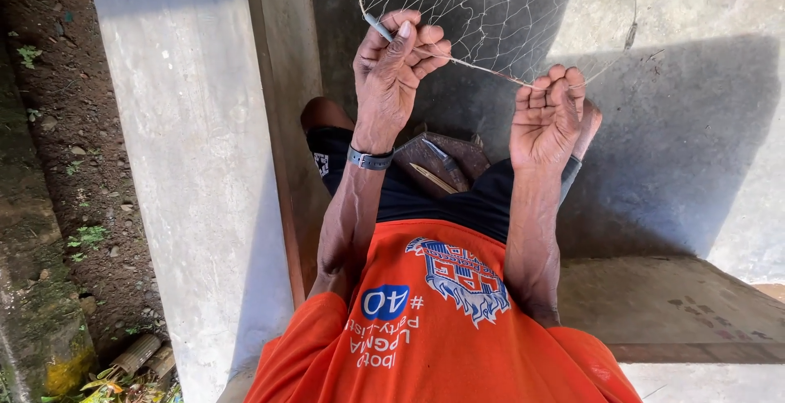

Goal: The person is hand-weaving a fine-mesh fishing net using a wooden shuttle tool.

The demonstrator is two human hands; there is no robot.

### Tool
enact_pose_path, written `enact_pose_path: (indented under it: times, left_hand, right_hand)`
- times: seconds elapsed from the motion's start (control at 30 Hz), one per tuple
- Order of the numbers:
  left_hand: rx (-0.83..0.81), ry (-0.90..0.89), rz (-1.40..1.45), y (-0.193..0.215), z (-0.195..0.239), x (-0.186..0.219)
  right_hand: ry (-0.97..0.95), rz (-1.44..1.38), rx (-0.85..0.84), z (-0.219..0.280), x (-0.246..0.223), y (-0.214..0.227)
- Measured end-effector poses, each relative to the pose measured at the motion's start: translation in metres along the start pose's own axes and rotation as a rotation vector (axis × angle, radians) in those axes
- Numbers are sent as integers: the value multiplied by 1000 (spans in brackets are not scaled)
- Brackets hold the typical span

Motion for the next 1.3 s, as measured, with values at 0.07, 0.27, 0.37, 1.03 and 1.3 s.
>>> enact_pose_path:
  times: [0.07,0.27,0.37,1.03,1.3]
  left_hand:
    - [49,19,-15,4,0,-3]
    - [107,97,-102,8,6,-9]
    - [61,87,-56,8,5,-9]
    - [-221,95,332,-14,3,-20]
    - [-442,210,196,-47,-7,-18]
  right_hand:
    - [11,28,-5,2,-3,-1]
    - [44,57,25,3,-11,-2]
    - [51,74,44,4,-12,1]
    - [-8,-53,-112,-3,6,-57]
    - [131,140,-174,16,-3,-75]
Point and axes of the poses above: each hand's wrist, its own z-axis away from the middle knuckle, its own y-axis out of the back of the hand, x = y × z, the point moved 6 cm from there along -z, towards the middle knuckle, and after that the axes turned 11 degrees about y, right-handed, at the moved point
